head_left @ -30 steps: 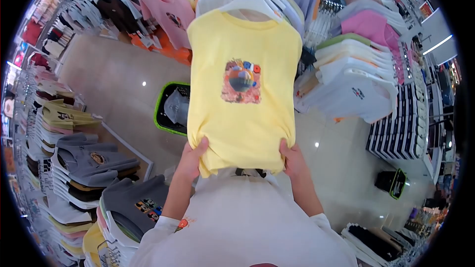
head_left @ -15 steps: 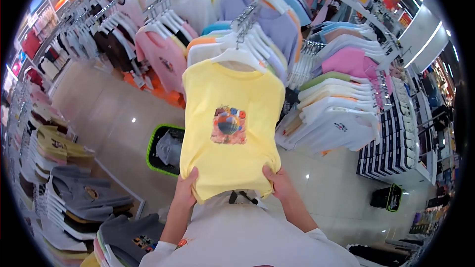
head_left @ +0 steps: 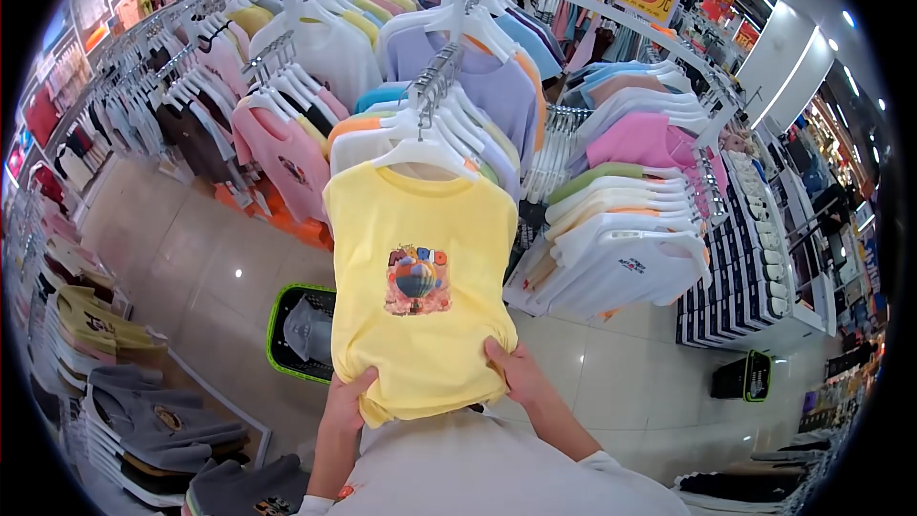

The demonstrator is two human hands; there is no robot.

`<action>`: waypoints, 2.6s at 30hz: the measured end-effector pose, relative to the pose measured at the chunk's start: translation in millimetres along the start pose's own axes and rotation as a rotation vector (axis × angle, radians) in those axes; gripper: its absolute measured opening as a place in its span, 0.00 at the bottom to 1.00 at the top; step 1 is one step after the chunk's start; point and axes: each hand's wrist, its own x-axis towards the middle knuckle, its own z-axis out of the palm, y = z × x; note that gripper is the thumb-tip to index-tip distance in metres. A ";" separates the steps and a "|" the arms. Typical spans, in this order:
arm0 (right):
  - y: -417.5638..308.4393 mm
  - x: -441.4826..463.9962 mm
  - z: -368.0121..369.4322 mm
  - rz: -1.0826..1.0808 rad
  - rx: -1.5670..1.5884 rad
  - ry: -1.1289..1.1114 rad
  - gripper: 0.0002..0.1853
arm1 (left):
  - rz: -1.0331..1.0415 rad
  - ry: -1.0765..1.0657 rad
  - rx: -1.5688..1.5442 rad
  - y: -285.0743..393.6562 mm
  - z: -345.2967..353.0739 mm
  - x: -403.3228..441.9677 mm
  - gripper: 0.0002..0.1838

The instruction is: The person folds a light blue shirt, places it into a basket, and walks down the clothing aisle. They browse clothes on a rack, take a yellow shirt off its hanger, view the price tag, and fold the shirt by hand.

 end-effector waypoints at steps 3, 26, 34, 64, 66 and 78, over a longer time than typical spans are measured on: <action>-8.2 3.7 3.4 -0.033 -0.034 -0.040 0.21 | 0.006 0.025 0.063 -5.1 -1.4 7.9 0.27; 9.7 16.2 -5.1 -0.126 0.006 0.086 0.23 | -0.025 -0.005 -0.154 -5.6 14.3 11.9 0.33; 7.3 20.1 -18.2 -0.120 -0.074 0.157 0.26 | 0.052 0.082 -0.163 0.5 6.1 15.1 0.30; 28.9 25.0 20.3 0.000 -0.320 -0.271 0.21 | 0.103 0.008 0.207 -31.3 44.5 6.8 0.26; 31.3 24.2 23.5 0.006 -0.250 -0.285 0.20 | 0.136 0.049 0.174 -31.4 45.2 8.5 0.25; 19.1 13.1 43.6 0.055 -0.272 -0.292 0.40 | 0.069 0.088 0.099 -42.2 34.0 15.9 0.21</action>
